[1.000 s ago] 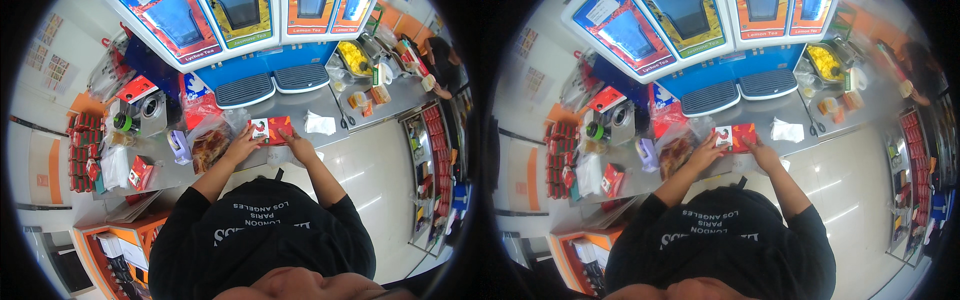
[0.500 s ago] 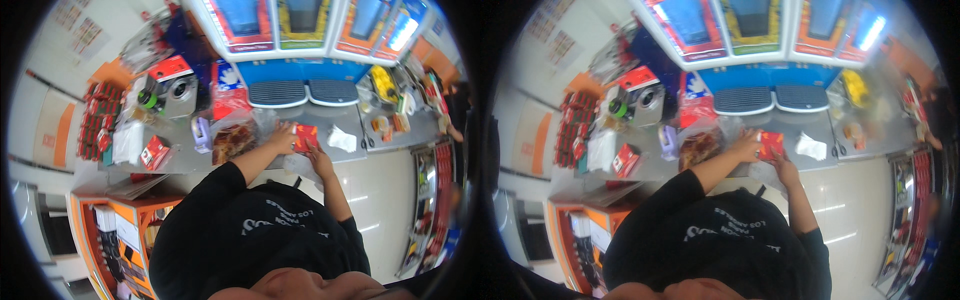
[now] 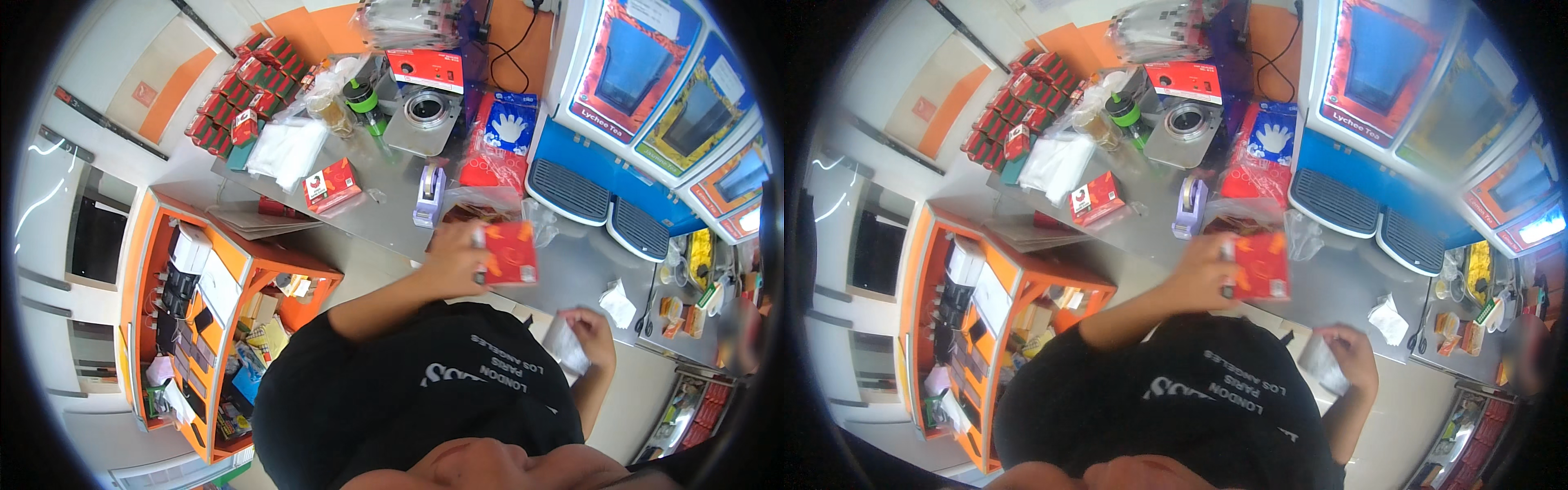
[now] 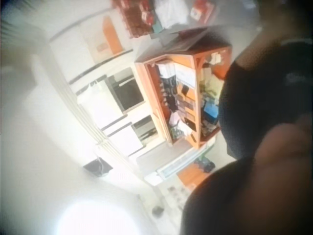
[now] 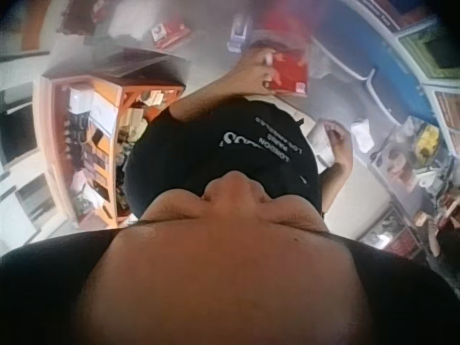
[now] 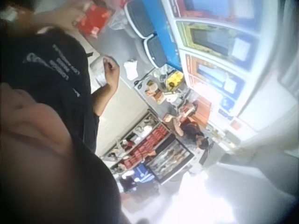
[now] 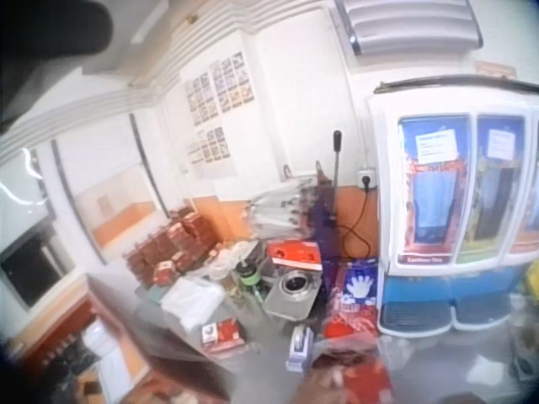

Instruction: The person assembles food orders by scooping scrambled eggs into takeaway boxes, adding condiments, and closing the containers. They handle receipts and packaging materials, then place the completed boxes into plastic bags.

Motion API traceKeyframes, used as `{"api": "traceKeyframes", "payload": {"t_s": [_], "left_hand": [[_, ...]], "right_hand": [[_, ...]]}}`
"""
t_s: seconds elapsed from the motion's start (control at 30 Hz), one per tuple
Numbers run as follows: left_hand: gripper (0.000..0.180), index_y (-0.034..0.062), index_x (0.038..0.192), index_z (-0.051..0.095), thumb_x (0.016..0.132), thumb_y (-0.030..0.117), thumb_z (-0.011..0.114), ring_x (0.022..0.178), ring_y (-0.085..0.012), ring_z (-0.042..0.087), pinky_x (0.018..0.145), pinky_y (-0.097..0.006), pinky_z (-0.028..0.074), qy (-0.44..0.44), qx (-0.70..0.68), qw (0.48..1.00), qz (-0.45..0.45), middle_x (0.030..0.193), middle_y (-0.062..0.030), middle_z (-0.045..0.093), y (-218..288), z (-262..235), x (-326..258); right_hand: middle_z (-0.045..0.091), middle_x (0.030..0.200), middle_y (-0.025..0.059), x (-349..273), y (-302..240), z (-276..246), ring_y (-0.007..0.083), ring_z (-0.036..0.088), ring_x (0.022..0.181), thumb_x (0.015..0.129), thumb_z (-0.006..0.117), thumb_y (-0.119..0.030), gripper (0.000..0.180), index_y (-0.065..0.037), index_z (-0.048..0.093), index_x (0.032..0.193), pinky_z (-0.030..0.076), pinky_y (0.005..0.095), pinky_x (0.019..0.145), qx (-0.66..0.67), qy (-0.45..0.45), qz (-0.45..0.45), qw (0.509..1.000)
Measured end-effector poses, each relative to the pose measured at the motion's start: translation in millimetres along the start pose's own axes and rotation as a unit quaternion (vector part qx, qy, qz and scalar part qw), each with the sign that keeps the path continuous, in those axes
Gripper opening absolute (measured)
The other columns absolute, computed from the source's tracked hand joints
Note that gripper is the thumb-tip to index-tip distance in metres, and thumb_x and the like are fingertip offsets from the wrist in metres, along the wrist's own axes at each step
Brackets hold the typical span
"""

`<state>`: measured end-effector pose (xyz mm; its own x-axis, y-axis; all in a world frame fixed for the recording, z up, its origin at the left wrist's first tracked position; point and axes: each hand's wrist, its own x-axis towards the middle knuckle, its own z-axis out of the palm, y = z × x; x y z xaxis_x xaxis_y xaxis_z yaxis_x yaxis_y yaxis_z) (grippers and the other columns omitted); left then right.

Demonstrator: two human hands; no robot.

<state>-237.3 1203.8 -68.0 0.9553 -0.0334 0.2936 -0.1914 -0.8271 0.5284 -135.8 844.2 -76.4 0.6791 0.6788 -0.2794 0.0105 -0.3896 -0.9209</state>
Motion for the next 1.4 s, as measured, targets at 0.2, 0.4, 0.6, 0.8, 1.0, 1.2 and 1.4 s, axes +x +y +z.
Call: {"api": "traceKeyframes", "payload": {"t_s": [0.2, 0.4, 0.6, 0.8, 1.0, 1.2, 1.4], "left_hand": [[0.036, 0.0116, 0.078, 0.067, 0.057, 0.029, 0.091, 0.127, -0.0405, 0.045, 0.103, -0.053, 0.035, 0.091, 0.124, 0.970, -0.188, 0.143, -0.0179, 0.046, -72, -122, -72], [0.040, 0.0081, 0.073, 0.058, 0.058, 0.028, 0.090, 0.124, -0.0430, 0.048, 0.102, -0.053, 0.037, 0.150, 0.234, 0.917, -0.286, 0.141, -0.0239, 0.048, -165, -206, -119], [0.042, 0.0089, 0.074, 0.056, 0.060, 0.030, 0.089, 0.124, -0.0442, 0.047, 0.103, -0.055, 0.035, 0.099, 0.230, 0.924, -0.289, 0.141, -0.0260, 0.047, -283, -241, -147], [0.041, 0.0094, 0.073, 0.057, 0.060, 0.030, 0.090, 0.127, -0.0432, 0.046, 0.103, -0.057, 0.032, 0.048, 0.147, 0.953, -0.261, 0.142, -0.0261, 0.046, -367, -220, -155], [0.037, 0.0103, 0.080, 0.067, 0.059, 0.031, 0.089, 0.130, -0.0425, 0.040, 0.104, -0.063, 0.029, 0.013, 0.133, 0.974, -0.183, 0.146, -0.0225, 0.043, -411, -204, -141], [0.038, 0.0098, 0.077, 0.064, 0.062, 0.036, 0.087, 0.126, -0.0438, 0.046, 0.103, -0.062, 0.031, 0.024, 0.157, 0.973, -0.169, 0.144, -0.0222, 0.047, -420, -202, -137], [0.039, 0.0110, 0.083, 0.066, 0.061, 0.036, 0.087, 0.130, -0.0428, 0.044, 0.105, -0.067, 0.028, 0.018, 0.156, 0.970, -0.186, 0.147, -0.0222, 0.044, -420, -198, -133]], "right_hand": [[0.066, 0.102, 0.0066, 145, -89, 46, 0.0154, 0.059, 0.095, 0.097, 0.056, 0.001, 0.019, -0.002, 0.072, 0.106, 0.045, 0.0282, 0.084, -0.007, 0.070, -0.234, 0.970], [0.061, 0.122, 0.0184, 338, -73, 67, 0.0283, 0.058, 0.114, 0.094, 0.059, -0.002, 0.026, -0.004, 0.067, 0.119, 0.044, 0.0368, 0.099, -0.167, 0.253, -0.295, 0.906], [0.050, 0.138, 0.0280, 364, -94, 157, 0.0466, 0.047, 0.129, 0.087, 0.067, -0.011, 0.041, -0.006, 0.061, 0.127, 0.042, 0.0468, 0.107, -0.463, 0.433, -0.199, 0.748], [0.067, 0.084, 0.0196, 317, -54, 290, 0.0329, 0.070, 0.076, 0.097, 0.060, -0.024, 0.024, -0.003, 0.069, 0.103, 0.059, 0.0458, 0.060, -0.046, 0.180, 0.184, 0.965], [0.059, 0.101, 0.0052, 315, -18, 353, 0.0227, 0.067, 0.087, 0.103, 0.056, -0.029, 0.022, -0.008, 0.059, 0.109, 0.060, 0.0408, 0.065, 0.176, 0.269, 0.156, 0.934], [0.059, 0.101, 0.0037, 288, -11, 381, 0.0210, 0.064, 0.088, 0.102, 0.060, -0.023, 0.014, -0.010, 0.057, 0.104, 0.054, 0.0348, 0.083, 0.257, 0.313, 0.020, 0.914], [0.065, 0.087, 0.0170, 301, 37, 392, 0.0282, 0.063, 0.087, 0.093, 0.065, -0.010, 0.011, 0.002, 0.063, 0.091, 0.049, 0.0420, 0.078, -0.202, 0.455, -0.032, 0.867]]}}
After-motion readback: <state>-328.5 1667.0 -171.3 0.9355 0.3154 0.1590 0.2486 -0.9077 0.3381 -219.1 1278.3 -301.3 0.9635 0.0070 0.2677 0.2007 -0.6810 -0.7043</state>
